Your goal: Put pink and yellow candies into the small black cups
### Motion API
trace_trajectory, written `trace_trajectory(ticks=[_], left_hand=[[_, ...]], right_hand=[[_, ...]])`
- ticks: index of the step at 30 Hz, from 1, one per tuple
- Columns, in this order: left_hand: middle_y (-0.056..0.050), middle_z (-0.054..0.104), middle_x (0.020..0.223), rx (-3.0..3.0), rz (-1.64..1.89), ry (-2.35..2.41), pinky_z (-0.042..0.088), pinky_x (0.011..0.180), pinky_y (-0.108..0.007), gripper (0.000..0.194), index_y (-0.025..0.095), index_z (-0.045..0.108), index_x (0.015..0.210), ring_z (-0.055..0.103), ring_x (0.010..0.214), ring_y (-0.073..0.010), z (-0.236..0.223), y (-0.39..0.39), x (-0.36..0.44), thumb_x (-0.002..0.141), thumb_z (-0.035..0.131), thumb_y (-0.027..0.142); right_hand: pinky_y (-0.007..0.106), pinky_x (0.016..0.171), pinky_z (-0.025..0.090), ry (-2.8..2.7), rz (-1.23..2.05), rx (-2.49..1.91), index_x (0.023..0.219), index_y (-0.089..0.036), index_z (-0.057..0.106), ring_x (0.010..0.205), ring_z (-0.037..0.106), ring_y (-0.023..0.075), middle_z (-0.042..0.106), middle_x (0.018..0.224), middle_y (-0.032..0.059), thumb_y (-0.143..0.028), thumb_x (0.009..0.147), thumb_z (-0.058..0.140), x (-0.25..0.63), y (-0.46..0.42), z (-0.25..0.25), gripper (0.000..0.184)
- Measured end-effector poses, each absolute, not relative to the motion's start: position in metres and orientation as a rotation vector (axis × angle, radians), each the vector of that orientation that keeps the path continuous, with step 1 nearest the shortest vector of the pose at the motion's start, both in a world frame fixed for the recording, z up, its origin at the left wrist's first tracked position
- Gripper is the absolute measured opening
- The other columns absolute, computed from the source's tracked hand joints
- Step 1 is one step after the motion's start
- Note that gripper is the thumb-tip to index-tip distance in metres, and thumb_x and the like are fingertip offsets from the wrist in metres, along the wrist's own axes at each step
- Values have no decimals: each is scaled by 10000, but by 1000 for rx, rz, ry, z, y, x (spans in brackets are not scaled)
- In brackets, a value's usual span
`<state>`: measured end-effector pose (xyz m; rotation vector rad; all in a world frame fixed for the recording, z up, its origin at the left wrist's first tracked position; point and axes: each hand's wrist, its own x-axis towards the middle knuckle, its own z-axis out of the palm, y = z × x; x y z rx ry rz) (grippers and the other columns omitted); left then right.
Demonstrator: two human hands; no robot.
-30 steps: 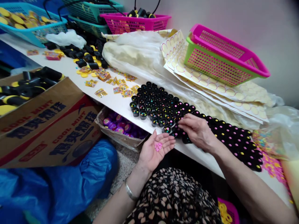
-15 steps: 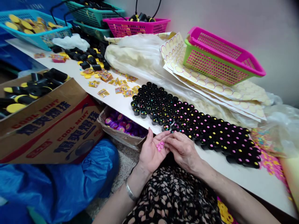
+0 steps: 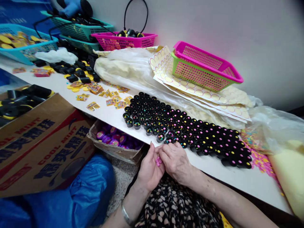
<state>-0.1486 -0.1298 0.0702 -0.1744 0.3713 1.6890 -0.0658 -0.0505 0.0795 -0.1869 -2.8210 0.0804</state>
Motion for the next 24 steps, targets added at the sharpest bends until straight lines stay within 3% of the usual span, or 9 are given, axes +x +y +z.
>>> trace_trajectory(ticks=[4,8,14,24], left_hand=[[-13,587,732,-215,1708,401,450,667,-161,243,111,600,853,541,654,-53,67,-130,-144,855,442,295],[-41,615,736,-134,1688,551,465,709,-241,148,105,615,844,566,678,-92,62,-132,-141,817,496,188],[-56,638,752,-98,1703,684,466,691,-252,128,112,624,771,580,675,-104,62,-132,-138,776,560,223],[-61,662,809,-43,1750,828,471,703,-258,135,117,653,825,606,752,-140,63,-131,-140,750,591,210]], right_hand=[[302,614,270,-2809,162,-402,713,-167,509,691,385,162,481,713,41,-160,838,370,-64,-47,82,187],[264,610,291,-2826,357,-577,718,-169,472,684,398,138,472,736,26,-142,840,365,-62,-43,86,164],[242,604,326,-2839,545,-580,722,-182,449,687,413,131,469,740,17,-137,839,360,-61,-43,90,154],[260,602,361,-2698,383,-633,714,-169,488,660,425,144,480,712,40,-118,815,359,-64,-53,78,171]])
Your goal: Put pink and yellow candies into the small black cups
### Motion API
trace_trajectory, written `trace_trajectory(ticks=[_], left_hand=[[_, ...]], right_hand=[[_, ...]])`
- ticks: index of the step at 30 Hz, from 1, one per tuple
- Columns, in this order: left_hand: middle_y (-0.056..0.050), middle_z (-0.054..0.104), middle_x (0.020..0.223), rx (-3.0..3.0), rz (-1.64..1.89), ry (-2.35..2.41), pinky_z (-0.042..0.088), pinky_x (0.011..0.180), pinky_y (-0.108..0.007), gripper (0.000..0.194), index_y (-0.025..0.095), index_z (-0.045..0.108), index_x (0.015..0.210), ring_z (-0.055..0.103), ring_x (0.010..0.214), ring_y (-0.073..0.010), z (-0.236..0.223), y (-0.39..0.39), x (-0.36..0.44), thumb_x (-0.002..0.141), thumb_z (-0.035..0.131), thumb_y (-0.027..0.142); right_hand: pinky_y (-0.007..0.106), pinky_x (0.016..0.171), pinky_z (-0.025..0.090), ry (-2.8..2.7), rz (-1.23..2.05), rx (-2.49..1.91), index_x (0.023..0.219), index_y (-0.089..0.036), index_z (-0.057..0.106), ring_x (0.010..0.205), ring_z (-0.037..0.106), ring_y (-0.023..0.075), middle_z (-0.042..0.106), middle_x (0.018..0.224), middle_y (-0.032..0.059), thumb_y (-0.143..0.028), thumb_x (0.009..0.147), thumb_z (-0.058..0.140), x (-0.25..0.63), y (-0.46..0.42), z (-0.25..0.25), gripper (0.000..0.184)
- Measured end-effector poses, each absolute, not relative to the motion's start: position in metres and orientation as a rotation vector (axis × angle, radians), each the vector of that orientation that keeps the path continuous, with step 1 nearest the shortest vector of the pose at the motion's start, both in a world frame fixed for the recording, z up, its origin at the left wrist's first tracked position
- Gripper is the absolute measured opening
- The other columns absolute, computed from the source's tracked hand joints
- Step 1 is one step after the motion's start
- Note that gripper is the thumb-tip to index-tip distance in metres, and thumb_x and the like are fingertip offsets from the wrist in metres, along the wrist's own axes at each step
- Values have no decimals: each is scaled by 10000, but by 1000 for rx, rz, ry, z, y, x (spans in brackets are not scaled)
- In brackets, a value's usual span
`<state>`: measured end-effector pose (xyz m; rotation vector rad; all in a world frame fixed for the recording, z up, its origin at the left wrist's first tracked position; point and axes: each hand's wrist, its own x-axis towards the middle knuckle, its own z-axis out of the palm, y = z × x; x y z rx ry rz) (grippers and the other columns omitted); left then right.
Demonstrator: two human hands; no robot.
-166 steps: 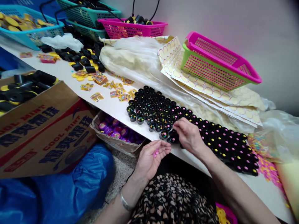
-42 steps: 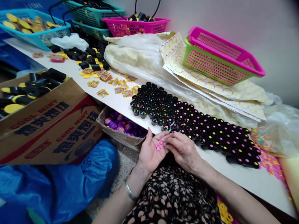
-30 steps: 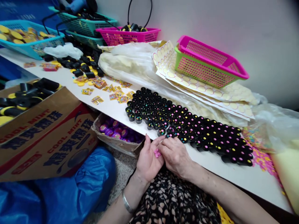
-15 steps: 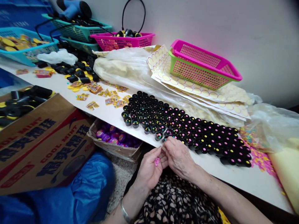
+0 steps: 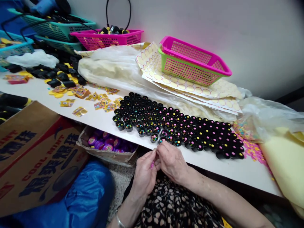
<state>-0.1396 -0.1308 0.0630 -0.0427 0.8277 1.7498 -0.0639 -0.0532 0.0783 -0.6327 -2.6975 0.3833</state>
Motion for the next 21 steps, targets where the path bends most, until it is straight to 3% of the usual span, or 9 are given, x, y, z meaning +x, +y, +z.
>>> trace_trajectory(ticks=[9,15,21], left_hand=[[-72,659,849,-4,1750,837,472,709,-270,169,116,649,849,603,777,-146,66,-128,-140,798,530,225],[-103,653,823,12,1728,849,474,687,-286,218,85,624,823,610,767,-173,67,-128,-145,803,520,276],[-129,652,841,-30,1712,900,470,717,-310,237,77,593,832,618,776,-193,60,-132,-155,803,517,299]], right_hand=[[230,596,368,-2774,603,-499,741,-162,500,681,429,129,480,751,35,-58,776,374,-62,-44,84,167],[224,583,358,-2712,698,-504,761,-175,507,652,439,112,483,741,18,-109,827,366,-68,-18,93,169],[270,682,351,-2696,451,-505,747,-184,558,750,466,145,530,769,25,-160,812,454,-93,46,91,125]])
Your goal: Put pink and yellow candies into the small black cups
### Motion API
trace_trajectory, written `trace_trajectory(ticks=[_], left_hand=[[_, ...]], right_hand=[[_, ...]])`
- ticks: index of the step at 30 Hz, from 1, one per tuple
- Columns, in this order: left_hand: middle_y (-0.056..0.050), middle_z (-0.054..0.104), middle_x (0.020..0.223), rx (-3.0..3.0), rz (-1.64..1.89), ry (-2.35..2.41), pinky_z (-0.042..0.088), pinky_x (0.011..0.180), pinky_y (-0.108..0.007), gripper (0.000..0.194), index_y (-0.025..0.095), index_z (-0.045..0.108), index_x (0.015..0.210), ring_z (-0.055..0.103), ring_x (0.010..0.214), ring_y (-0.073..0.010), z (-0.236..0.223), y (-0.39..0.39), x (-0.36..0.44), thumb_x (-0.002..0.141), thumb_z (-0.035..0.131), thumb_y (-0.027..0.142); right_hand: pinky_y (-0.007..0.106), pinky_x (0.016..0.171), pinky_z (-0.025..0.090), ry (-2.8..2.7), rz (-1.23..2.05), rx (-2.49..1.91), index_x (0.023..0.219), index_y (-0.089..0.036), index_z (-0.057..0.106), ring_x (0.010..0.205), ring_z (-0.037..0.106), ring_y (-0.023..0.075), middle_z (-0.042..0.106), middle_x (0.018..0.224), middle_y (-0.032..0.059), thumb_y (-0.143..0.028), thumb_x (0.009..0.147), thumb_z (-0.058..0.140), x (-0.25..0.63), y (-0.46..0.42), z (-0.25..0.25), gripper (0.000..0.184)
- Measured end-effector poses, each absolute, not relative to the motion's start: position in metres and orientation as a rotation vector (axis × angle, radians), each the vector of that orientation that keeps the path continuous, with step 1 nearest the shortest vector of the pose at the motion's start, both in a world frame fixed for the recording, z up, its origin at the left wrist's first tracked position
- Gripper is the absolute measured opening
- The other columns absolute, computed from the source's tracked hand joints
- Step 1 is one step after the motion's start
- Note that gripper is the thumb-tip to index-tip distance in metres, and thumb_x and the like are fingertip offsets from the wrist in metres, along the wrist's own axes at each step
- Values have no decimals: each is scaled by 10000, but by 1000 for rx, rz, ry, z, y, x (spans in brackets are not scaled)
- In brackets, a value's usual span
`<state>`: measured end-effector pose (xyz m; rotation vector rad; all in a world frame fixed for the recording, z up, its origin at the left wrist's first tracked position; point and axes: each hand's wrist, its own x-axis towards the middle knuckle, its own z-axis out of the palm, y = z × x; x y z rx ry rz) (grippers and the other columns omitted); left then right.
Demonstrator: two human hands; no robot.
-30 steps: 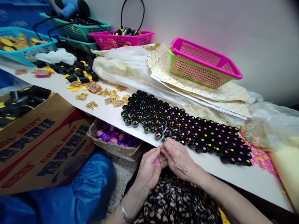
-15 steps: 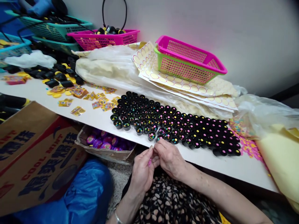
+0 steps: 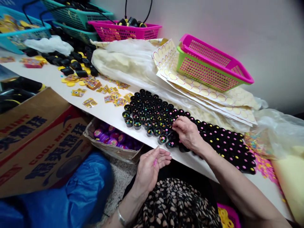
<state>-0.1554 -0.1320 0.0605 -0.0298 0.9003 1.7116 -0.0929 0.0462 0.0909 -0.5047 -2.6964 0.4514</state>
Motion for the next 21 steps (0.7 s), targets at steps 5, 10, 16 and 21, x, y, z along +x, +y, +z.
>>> trace_trajectory(ticks=[5,10,16,21], left_hand=[[-137,653,850,-42,1692,884,468,719,-305,244,73,589,833,619,783,-196,54,-132,-159,805,512,302],[-138,654,834,-64,1695,883,469,713,-304,242,69,592,822,619,766,-193,51,-130,-161,799,519,299],[-142,653,843,-60,1694,878,469,716,-309,245,71,595,837,617,773,-195,49,-130,-162,797,519,301],[-140,653,843,-67,1688,889,470,721,-311,246,72,597,833,617,776,-196,48,-129,-161,792,526,303]], right_hand=[[283,666,321,-2882,268,-455,752,-188,587,767,448,159,550,781,33,-154,793,477,-106,68,85,122],[279,649,300,-2951,204,-500,758,-187,584,783,437,161,549,786,31,-171,806,473,-109,67,84,122],[284,646,284,-2996,136,-492,751,-180,582,768,427,162,545,781,38,-166,806,459,-113,68,84,136],[282,631,278,-3059,38,-458,697,-164,564,727,408,156,541,764,46,-118,787,431,-117,64,87,167]])
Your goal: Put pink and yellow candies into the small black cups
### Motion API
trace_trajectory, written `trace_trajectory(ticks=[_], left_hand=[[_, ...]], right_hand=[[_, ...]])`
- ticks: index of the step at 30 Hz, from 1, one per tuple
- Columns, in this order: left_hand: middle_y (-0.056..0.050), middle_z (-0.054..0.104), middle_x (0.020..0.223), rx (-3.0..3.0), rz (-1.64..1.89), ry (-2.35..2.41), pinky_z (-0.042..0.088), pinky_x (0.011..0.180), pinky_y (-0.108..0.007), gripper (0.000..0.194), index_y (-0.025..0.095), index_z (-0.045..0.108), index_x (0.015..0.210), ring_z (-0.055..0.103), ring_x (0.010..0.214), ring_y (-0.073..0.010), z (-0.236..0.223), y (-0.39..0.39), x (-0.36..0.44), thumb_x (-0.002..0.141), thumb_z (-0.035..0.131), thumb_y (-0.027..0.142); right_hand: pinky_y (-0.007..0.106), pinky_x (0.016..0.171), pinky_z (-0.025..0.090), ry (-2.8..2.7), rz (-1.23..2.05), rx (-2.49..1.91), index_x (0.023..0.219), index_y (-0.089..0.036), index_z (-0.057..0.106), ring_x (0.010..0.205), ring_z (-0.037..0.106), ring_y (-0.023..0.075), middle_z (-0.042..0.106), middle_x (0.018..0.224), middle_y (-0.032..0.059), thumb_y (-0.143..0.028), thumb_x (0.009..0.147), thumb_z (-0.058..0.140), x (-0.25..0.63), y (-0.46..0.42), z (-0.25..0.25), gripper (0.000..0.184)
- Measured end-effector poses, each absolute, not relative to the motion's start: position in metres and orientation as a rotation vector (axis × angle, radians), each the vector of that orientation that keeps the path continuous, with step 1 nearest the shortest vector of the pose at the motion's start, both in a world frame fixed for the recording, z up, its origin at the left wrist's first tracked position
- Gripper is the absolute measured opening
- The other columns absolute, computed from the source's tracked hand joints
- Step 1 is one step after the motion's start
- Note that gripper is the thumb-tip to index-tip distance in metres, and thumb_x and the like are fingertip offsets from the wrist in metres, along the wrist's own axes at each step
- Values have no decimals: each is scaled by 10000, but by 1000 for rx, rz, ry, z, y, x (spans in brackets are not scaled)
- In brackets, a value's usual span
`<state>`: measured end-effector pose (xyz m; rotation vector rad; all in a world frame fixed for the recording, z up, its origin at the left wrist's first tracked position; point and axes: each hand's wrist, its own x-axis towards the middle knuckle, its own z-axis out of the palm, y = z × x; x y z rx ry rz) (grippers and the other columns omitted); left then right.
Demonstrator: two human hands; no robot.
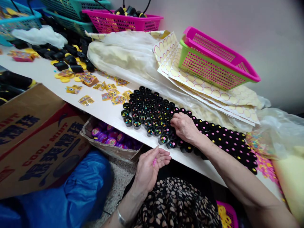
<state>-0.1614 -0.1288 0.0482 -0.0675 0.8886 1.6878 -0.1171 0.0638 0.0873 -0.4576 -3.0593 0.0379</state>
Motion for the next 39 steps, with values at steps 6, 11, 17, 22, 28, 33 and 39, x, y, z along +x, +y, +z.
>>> trace_trajectory(ticks=[6,11,17,22,28,33,39], left_hand=[[-139,655,836,-62,1685,889,473,714,-303,257,71,600,828,620,764,-192,49,-126,-159,788,532,316],[-134,659,828,-51,1698,885,474,711,-299,247,76,599,827,621,760,-189,53,-129,-156,791,532,311],[-129,662,816,-73,1714,868,479,708,-290,242,75,605,808,625,755,-189,53,-134,-158,784,541,307],[-154,648,905,-164,1656,599,450,821,-312,371,65,612,865,608,878,-209,56,-132,-163,816,467,403],[-121,625,920,-184,1706,386,422,844,-315,514,77,586,985,581,844,-163,61,-132,-161,820,380,518],[-91,612,886,-200,1717,346,431,769,-223,513,76,589,974,557,783,-115,64,-134,-159,833,360,513],[-90,618,883,-237,1683,406,463,697,-191,361,83,601,951,568,768,-106,63,-131,-160,855,410,374]], right_hand=[[283,607,278,-3109,-67,-449,680,-139,569,702,412,160,551,759,73,-61,739,418,-121,59,92,180],[248,624,311,-3061,219,-435,684,-157,597,729,457,144,542,726,46,-106,798,403,-116,65,87,230],[250,648,349,-2899,451,-448,728,-161,636,725,488,137,553,726,34,-163,796,483,-110,76,91,167],[260,660,388,-2686,649,-462,769,-176,636,721,502,131,551,758,32,-208,820,477,-88,43,119,171],[267,644,385,-2762,812,-234,892,-220,632,743,481,134,553,818,32,-139,814,434,-62,-25,104,227],[303,654,331,-2866,448,-183,914,-202,613,752,430,161,558,830,49,-129,801,441,-64,-40,83,219],[321,650,282,-2800,171,12,732,-168,566,697,391,153,510,707,32,-148,820,398,-68,-43,75,191]])
